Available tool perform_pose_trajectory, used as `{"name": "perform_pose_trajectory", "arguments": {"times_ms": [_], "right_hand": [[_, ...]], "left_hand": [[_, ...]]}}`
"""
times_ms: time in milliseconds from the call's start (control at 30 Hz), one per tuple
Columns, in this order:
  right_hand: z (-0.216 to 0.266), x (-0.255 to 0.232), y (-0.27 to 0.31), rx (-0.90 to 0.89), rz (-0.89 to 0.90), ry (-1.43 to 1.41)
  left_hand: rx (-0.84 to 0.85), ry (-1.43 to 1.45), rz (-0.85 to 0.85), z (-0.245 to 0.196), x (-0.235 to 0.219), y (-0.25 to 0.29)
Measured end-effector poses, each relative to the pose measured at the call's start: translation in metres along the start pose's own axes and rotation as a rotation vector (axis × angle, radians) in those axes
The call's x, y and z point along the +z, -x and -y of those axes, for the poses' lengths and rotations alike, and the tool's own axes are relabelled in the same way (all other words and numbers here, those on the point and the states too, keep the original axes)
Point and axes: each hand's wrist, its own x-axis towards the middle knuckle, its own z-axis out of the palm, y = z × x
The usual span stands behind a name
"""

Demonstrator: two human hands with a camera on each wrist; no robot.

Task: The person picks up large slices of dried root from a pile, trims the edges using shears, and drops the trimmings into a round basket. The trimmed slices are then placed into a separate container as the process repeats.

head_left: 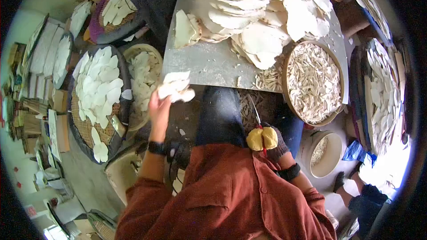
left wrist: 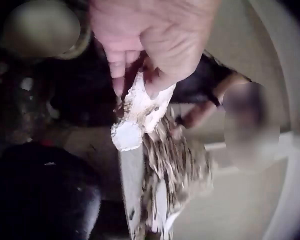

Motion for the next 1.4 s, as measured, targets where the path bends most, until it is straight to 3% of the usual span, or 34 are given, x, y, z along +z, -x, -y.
{"name": "perform_pose_trajectory", "arguments": {"times_ms": [100, 167, 267, 333, 367, 400, 433, 500, 567, 600, 667, 700, 767, 800, 867, 933, 1033, 1067, 1167, 1200, 1300, 1400], "right_hand": [[0.001, 0.005, -0.006, -0.033, -0.069, -0.435], [0.027, 0.003, 0.0, 0.016, -0.073, -0.726], [-0.038, 0.014, -0.011, 0.087, 0.031, -1.146], [-0.007, 0.012, -0.003, -0.001, -0.036, -0.634], [0.005, 0.011, 0.001, -0.037, -0.078, -0.377], [-0.009, 0.013, -0.001, 0.028, -0.056, -0.283], [-0.022, 0.021, -0.003, 0.049, -0.058, -0.412], [-0.033, 0.029, -0.008, 0.067, -0.052, -0.682], [-0.024, 0.029, -0.008, 0.083, -0.037, -0.971], [-0.053, 0.038, -0.015, 0.055, -0.052, -0.829], [-0.018, 0.022, -0.002, 0.005, -0.052, -0.616], [-0.021, 0.021, 0.0, -0.028, -0.042, -0.663], [0.016, 0.007, 0.015, -0.157, -0.148, -0.112], [0.008, 0.009, 0.015, -0.249, -0.155, 0.026], [-0.017, 0.014, 0.007, -0.219, -0.034, -0.786], [-0.031, 0.018, 0.012, 0.001, -0.019, -1.648], [-0.044, 0.011, 0.017, -0.03, 0.15, -1.897], [-0.067, 0.019, 0.019, 0.017, -0.078, -1.342], [-0.054, 0.014, 0.024, -0.017, -0.117, -1.426], [-0.05, 0.012, 0.026, -0.039, -0.098, -1.413], [-0.041, 0.009, 0.031, -0.079, -0.146, -1.327], [-0.04, 0.009, 0.029, -0.038, 0.005, -1.684]], "left_hand": [[-0.245, 0.078, -0.352, 0.049, -0.084, 0.06], [-0.225, 0.336, -0.381, 0.085, -0.14, 0.12], [-0.339, 0.559, -0.515, 0.173, -0.245, 0.212], [-0.449, 0.801, -0.572, 0.244, -0.326, 0.267], [-0.493, 0.994, -0.516, 0.223, -0.318, 0.263], [-0.507, 0.854, -0.648, 0.241, -0.332, 0.274], [-0.519, 0.732, -0.701, 0.22, -0.302, 0.249], [-0.492, 0.602, -0.628, 0.127, -0.206, 0.171], [-0.293, 0.459, -0.378, 0.085, -0.148, 0.106], [-0.226, 0.422, -0.238, 0.048, -0.111, 0.071], [-0.145, 0.222, -0.155, -0.029, -0.028, 0.017], [-0.097, 0.191, -0.069, -0.049, 0.001, -0.006], [0.01, 0.131, 0.099, -0.094, 0.057, -0.038], [0.039, 0.153, 0.184, -0.11, 0.081, -0.052], [0.176, 0.049, 0.337, -0.148, 0.129, -0.07], [0.318, -0.059, 0.394, -0.174, 0.171, -0.089], [0.507, -0.298, 0.427, -0.21, 0.231, -0.109], [0.57, -0.393, 0.424, -0.218, 0.247, -0.118], [1.133, -0.604, 0.294, -0.226, 0.288, -0.154], [1.134, -0.633, 0.26, -0.228, 0.301, -0.158], [0.94, -0.61, 0.465, -0.221, 0.326, -0.162], [0.662, -0.83, 0.631, -0.197, 0.348, -0.147]]}}
